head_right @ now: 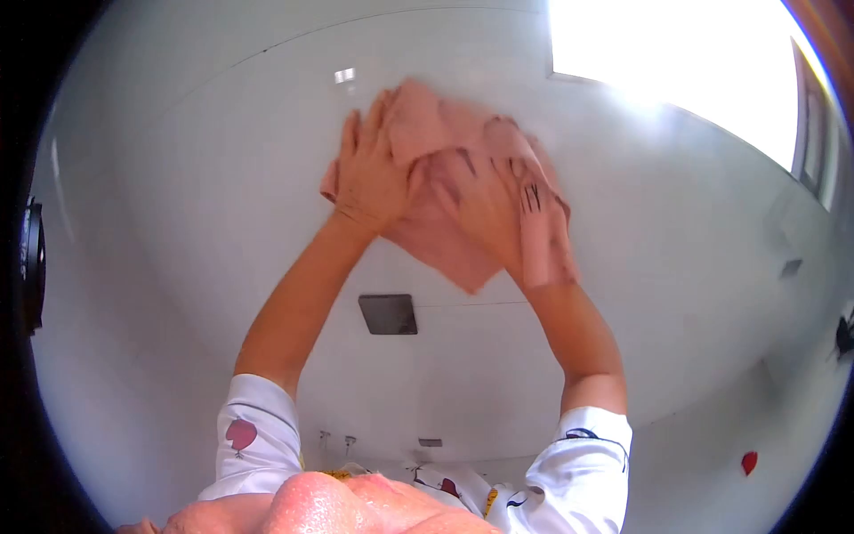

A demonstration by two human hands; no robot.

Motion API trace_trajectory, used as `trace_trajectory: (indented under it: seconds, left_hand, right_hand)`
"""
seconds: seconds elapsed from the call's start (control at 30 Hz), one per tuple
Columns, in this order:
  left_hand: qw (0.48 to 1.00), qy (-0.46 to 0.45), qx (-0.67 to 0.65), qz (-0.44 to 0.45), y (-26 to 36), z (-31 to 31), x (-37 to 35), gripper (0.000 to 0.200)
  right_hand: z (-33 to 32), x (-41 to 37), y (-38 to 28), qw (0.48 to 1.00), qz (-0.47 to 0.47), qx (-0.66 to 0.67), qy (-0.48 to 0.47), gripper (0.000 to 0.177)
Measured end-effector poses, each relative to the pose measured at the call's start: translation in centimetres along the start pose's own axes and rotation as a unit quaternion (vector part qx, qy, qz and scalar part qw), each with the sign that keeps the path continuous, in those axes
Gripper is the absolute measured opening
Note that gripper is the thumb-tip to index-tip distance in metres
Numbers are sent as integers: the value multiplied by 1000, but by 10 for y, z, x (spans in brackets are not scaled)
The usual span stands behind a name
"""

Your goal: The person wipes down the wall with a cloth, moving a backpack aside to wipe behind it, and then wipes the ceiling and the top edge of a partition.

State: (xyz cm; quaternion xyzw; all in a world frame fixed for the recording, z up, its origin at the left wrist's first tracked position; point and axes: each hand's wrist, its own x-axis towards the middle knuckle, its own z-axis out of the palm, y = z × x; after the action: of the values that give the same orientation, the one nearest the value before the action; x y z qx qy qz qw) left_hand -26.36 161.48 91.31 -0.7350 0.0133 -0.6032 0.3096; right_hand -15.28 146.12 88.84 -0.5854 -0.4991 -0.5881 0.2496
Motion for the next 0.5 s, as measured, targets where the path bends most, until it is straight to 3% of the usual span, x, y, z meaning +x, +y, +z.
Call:
trace_trajectory:
  seconds: [0.03,0.1,0.13,0.2,0.23,0.27,0.37,0.5]
  left_hand:
    - [1000,14,-2,-7,-4,3,7,47]
    - [999,44,-3,12,-27,25,16,46]
    - [998,63,2,16,-45,23,26,45]
    - [996,75,50,19,-60,13,59,47]
    - [994,81,73,21,-67,13,74,48]
    - [991,73,111,20,-78,15,90,49]
    - [982,55,179,15,-100,15,135,52]
    - [983,84,160,17,-118,1,202,49]
  right_hand:
    - [-2,13,0,1000,-1,-5,-22,29]
    - [-4,28,3,981,57,185,-23,31]
    - [-20,45,-1,923,111,367,-3,34]
    - [-26,69,8,928,83,358,56,36]
    - [-9,95,21,984,-1,158,87,34]
    - [4,113,32,989,-82,-49,113,33]
    - [-20,158,43,992,-87,-21,92,46]
    - [-9,218,84,965,-137,-48,220,46]
